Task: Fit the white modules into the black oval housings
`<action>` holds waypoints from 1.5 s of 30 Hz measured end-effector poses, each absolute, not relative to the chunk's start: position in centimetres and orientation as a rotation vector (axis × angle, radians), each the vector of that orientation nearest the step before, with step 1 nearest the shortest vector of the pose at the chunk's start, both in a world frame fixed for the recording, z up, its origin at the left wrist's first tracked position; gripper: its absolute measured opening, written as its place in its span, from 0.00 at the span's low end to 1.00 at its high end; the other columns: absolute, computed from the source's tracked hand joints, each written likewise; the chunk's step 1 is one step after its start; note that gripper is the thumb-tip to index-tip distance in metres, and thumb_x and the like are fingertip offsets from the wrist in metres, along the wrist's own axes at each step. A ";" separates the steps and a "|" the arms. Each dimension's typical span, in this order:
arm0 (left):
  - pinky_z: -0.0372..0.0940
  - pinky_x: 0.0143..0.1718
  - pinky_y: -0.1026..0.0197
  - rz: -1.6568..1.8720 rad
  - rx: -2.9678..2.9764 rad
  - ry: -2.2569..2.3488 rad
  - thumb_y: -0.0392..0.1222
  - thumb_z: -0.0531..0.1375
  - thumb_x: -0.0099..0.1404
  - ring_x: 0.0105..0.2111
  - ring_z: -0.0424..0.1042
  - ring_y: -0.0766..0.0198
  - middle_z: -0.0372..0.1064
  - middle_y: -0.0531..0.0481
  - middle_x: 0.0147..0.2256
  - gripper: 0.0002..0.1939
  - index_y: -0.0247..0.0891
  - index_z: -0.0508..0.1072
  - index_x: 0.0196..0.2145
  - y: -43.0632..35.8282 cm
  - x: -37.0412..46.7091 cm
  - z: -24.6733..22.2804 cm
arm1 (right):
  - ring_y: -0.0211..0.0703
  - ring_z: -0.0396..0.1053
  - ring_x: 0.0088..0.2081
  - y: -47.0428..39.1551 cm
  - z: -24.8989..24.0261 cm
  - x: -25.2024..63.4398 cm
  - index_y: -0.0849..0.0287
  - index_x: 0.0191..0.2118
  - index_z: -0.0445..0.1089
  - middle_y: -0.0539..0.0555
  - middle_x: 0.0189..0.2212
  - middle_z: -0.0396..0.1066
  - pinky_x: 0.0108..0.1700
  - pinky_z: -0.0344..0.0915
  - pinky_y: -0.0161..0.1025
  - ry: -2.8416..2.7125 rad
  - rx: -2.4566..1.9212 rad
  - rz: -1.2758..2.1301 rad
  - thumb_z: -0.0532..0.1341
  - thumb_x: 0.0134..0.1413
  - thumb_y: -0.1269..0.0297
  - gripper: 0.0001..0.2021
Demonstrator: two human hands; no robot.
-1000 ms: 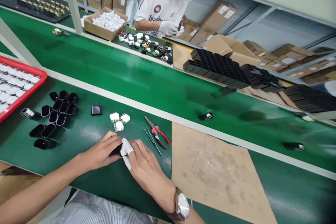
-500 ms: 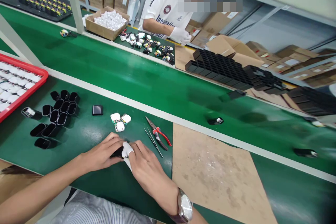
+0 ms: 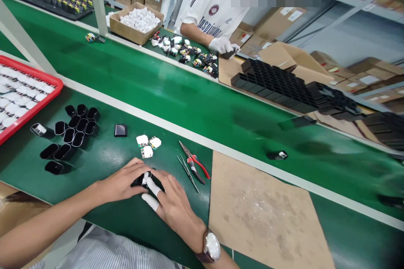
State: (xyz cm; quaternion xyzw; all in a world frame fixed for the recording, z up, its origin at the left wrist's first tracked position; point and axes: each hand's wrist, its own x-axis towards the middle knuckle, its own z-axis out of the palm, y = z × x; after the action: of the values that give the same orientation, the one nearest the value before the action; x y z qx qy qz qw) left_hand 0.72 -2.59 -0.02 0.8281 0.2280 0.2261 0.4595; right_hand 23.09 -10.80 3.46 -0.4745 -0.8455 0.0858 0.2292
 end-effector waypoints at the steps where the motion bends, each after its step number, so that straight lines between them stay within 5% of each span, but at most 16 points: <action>1: 0.72 0.57 0.43 0.571 2.040 0.557 0.40 0.65 0.73 0.56 0.68 0.50 0.72 0.41 0.53 0.28 0.45 0.63 0.66 -2.6 0.7 -0.1 | 0.57 0.71 0.60 -10.8 3.4 23.0 0.60 0.55 0.73 0.65 0.61 0.71 0.55 0.78 0.56 -2.316 -1.300 0.247 0.64 0.70 0.64 0.12; 11: 0.72 0.59 0.47 0.506 1.917 0.711 0.35 0.60 0.72 0.57 0.76 0.55 0.75 0.46 0.56 0.37 0.50 0.51 0.72 -3.4 -0.1 0.5 | 0.49 0.74 0.55 -9.9 1.8 23.2 0.55 0.69 0.62 0.61 0.55 0.71 0.56 0.77 0.48 -2.091 -1.214 0.573 0.65 0.68 0.67 0.27; 15: 0.72 0.58 0.49 0.505 1.920 0.724 0.34 0.62 0.70 0.54 0.78 0.56 0.76 0.48 0.53 0.36 0.48 0.53 0.71 -3.3 -0.1 0.4 | 0.47 0.74 0.54 -9.6 1.1 23.5 0.53 0.67 0.63 0.59 0.53 0.71 0.56 0.77 0.46 -2.019 -1.114 0.670 0.64 0.69 0.66 0.24; 22: 0.72 0.60 0.50 0.533 1.921 0.672 0.33 0.61 0.71 0.55 0.78 0.58 0.77 0.51 0.54 0.36 0.50 0.53 0.70 -3.2 0.0 0.2 | 0.53 0.72 0.56 -10.6 1.0 23.9 0.60 0.64 0.66 0.64 0.55 0.72 0.52 0.79 0.51 -2.277 -1.129 0.349 0.59 0.72 0.72 0.18; 28: 0.73 0.59 0.49 0.493 1.909 0.710 0.36 0.60 0.71 0.54 0.78 0.56 0.76 0.49 0.55 0.34 0.49 0.54 0.69 -3.3 0.0 0.1 | 0.52 0.75 0.53 -11.1 1.6 24.3 0.62 0.68 0.62 0.64 0.54 0.73 0.51 0.80 0.48 -2.249 -1.177 0.373 0.58 0.73 0.71 0.21; 40: 0.72 0.58 0.49 0.447 1.939 0.729 0.37 0.59 0.72 0.54 0.77 0.55 0.75 0.48 0.55 0.31 0.50 0.54 0.68 -3.5 0.0 -0.1 | 0.53 0.78 0.50 -11.1 1.6 24.1 0.53 0.69 0.63 0.62 0.52 0.75 0.49 0.80 0.50 -2.264 -1.259 0.409 0.57 0.74 0.68 0.22; 45: 0.72 0.58 0.49 0.474 1.987 0.708 0.34 0.59 0.71 0.54 0.77 0.54 0.75 0.47 0.55 0.31 0.49 0.55 0.67 -3.5 0.3 0.2 | 0.48 0.76 0.54 -8.8 2.3 25.3 0.49 0.72 0.58 0.59 0.54 0.73 0.56 0.77 0.46 -2.073 -1.245 0.657 0.58 0.74 0.62 0.25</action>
State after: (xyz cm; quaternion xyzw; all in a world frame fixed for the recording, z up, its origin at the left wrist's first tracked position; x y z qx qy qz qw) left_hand 0.27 -3.50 0.16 0.8111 0.2890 0.1934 0.4704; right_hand 25.31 -8.82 2.28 -0.4719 -0.7859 0.2489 0.3126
